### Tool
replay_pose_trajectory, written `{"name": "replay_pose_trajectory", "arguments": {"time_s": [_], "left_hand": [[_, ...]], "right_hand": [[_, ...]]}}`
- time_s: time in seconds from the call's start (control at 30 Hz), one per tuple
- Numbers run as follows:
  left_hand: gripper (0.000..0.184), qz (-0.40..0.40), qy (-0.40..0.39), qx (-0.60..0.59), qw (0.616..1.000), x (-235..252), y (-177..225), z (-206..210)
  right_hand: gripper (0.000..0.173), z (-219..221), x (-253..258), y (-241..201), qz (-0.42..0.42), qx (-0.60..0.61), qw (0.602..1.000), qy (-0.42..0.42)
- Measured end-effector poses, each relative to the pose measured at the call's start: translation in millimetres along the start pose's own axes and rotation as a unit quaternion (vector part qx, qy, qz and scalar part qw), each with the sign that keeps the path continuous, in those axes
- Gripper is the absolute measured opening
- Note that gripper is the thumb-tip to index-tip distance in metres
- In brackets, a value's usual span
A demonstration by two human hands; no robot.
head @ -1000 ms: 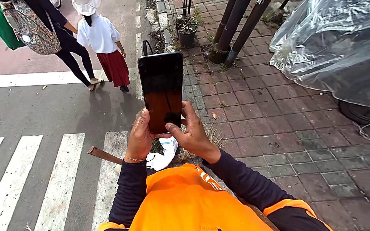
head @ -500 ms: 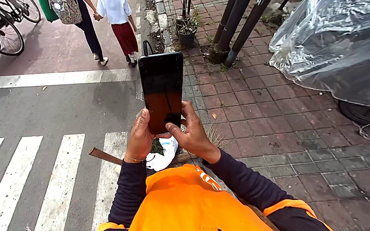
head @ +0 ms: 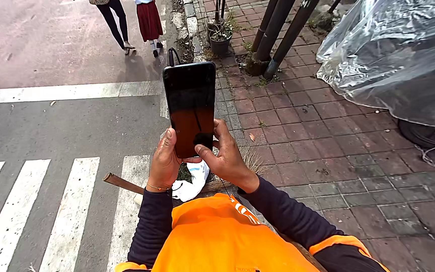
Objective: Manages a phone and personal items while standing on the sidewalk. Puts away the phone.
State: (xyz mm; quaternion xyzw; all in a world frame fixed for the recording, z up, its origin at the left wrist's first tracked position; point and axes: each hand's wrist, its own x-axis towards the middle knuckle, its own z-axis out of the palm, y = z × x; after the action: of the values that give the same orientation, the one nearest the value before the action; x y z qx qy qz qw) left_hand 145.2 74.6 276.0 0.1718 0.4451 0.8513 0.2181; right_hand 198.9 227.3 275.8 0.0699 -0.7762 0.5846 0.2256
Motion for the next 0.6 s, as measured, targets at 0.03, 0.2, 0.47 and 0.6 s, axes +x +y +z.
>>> {"name": "replay_pose_trajectory", "arguments": {"time_s": [0.03, 0.2, 0.47, 0.6], "left_hand": [[0.037, 0.000, 0.000, 0.000, 1.000, -0.2, -0.2, -0.1], [0.038, 0.002, -0.006, 0.002, 1.000, -1.2, -0.8, 0.1], [0.041, -0.001, -0.011, 0.006, 1.000, -2.9, -1.3, 1.3], [0.040, 0.004, -0.018, 0.001, 1.000, -4.3, -1.8, 1.9]], "right_hand": [[0.049, 0.1, -0.2, -0.2, 0.000, 0.001, 1.000, 0.000], [0.049, -0.4, -1.9, -1.3, 0.000, 0.001, 1.000, 0.001], [0.049, -1.3, -4.5, -2.6, 0.001, -0.001, 1.000, 0.005], [0.049, -1.5, -5.6, -3.0, -0.001, 0.001, 1.000, 0.004]]}}
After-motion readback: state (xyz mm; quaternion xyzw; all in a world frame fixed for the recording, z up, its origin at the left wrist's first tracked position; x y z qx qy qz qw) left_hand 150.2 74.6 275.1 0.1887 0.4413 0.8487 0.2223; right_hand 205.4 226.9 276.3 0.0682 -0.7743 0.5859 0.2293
